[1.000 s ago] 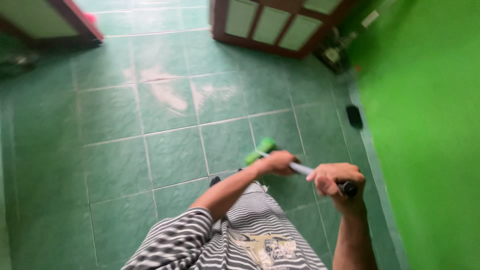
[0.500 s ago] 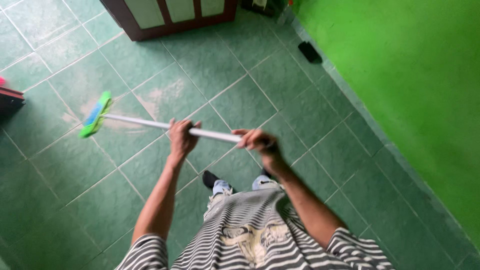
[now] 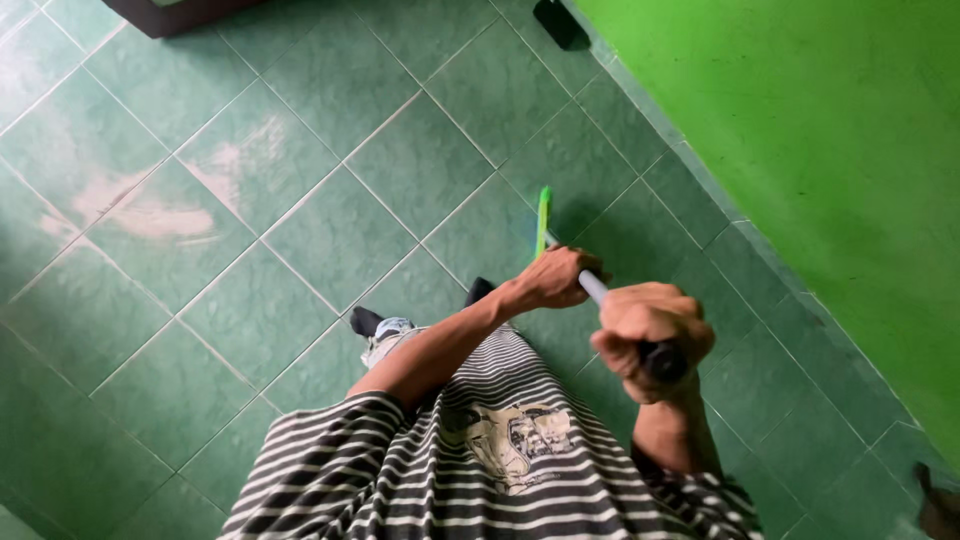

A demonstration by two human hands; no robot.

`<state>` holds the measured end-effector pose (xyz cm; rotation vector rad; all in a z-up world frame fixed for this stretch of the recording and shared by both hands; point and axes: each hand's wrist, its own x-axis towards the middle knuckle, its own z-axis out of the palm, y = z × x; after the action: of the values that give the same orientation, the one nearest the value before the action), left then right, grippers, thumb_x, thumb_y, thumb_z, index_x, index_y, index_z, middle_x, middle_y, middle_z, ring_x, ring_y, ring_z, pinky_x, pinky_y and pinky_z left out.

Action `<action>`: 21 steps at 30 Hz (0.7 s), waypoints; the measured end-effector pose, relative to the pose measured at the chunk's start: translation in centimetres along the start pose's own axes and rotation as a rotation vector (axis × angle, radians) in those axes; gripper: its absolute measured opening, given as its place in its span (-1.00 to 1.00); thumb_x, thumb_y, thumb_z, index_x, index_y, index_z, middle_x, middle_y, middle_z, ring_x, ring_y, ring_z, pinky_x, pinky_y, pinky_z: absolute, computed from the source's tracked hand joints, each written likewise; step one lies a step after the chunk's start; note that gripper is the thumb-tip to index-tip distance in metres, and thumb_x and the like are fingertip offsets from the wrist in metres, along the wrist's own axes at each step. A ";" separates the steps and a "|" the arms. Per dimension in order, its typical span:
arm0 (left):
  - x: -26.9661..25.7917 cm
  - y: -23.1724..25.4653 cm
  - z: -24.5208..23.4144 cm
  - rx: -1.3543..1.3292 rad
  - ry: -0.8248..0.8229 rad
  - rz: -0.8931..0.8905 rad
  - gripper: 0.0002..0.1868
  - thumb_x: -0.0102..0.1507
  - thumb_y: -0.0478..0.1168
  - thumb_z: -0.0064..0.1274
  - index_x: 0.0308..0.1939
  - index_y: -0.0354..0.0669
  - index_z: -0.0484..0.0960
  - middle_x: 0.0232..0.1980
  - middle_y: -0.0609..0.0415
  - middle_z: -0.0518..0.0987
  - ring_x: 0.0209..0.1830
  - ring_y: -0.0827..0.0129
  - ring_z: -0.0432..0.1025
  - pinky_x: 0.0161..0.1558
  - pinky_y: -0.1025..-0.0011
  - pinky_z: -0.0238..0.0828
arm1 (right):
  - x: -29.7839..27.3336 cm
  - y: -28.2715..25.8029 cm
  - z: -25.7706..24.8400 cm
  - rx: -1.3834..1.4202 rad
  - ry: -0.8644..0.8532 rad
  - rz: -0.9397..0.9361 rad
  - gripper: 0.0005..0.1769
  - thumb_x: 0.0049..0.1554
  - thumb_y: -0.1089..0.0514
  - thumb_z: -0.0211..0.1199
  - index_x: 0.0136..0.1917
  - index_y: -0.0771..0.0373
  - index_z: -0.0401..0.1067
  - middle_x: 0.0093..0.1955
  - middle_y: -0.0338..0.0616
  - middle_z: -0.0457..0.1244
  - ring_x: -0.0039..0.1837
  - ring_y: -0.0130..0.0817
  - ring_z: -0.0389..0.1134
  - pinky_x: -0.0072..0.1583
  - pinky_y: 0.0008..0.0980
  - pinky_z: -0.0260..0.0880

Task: The person mops a green tiled floor using a long-handled mop with a green and blue head. They move the mop back and forth across the tiles, covering the area in front of a wooden door and along the green walls.

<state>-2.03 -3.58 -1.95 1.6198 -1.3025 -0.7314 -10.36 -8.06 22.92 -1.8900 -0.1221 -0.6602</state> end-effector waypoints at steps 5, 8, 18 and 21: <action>-0.6 -4.5 2.4 0.209 -0.071 -0.171 -0.71 0.07 -0.14 0.19 -0.12 0.04 0.73 -0.24 0.04 0.69 -0.16 0.05 0.56 0.02 0.07 0.34 | -5.1 6.5 -5.0 0.472 0.187 0.078 -0.48 0.23 0.10 0.33 -0.39 0.19 0.08 -0.51 -0.32 0.06 -0.45 -0.47 0.07 -0.33 -0.38 0.06; -3.7 -9.3 1.1 0.241 0.083 -0.287 -0.75 0.11 -0.19 0.15 -0.13 0.06 0.75 -0.20 0.00 0.69 -0.15 0.03 0.57 -0.01 0.12 0.44 | -7.5 11.1 -3.7 0.626 0.222 0.219 -0.51 0.29 0.20 0.29 -0.37 0.21 0.09 -0.45 -0.28 0.07 -0.36 -0.49 0.05 -0.25 -0.37 0.10; -2.9 -13.6 -9.5 0.487 0.139 -0.472 -0.90 0.15 -0.25 0.12 -0.41 -0.03 0.74 -0.50 -0.06 0.64 -0.45 -0.01 0.58 -0.30 0.08 0.49 | -4.1 19.3 -3.4 0.533 0.285 0.377 -0.66 0.29 0.15 0.12 -0.32 0.23 0.26 -0.27 -0.10 0.22 0.00 -0.16 0.46 0.48 0.10 0.27; 4.1 -7.9 -8.2 0.275 0.273 -0.242 -0.92 0.24 -0.29 0.18 -0.34 -0.18 0.72 -0.44 -0.19 0.61 -0.44 -0.06 0.55 -0.31 0.12 0.48 | -1.0 16.9 -9.9 0.771 0.404 0.246 -0.67 0.28 0.09 0.04 -0.28 0.12 0.06 -0.37 -0.27 -0.01 -0.30 -0.39 0.01 0.12 -0.05 0.40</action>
<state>9.47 -4.91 -5.35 2.0461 -1.0543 -0.4635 -8.60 -23.64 11.18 -0.9912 0.1056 -0.6840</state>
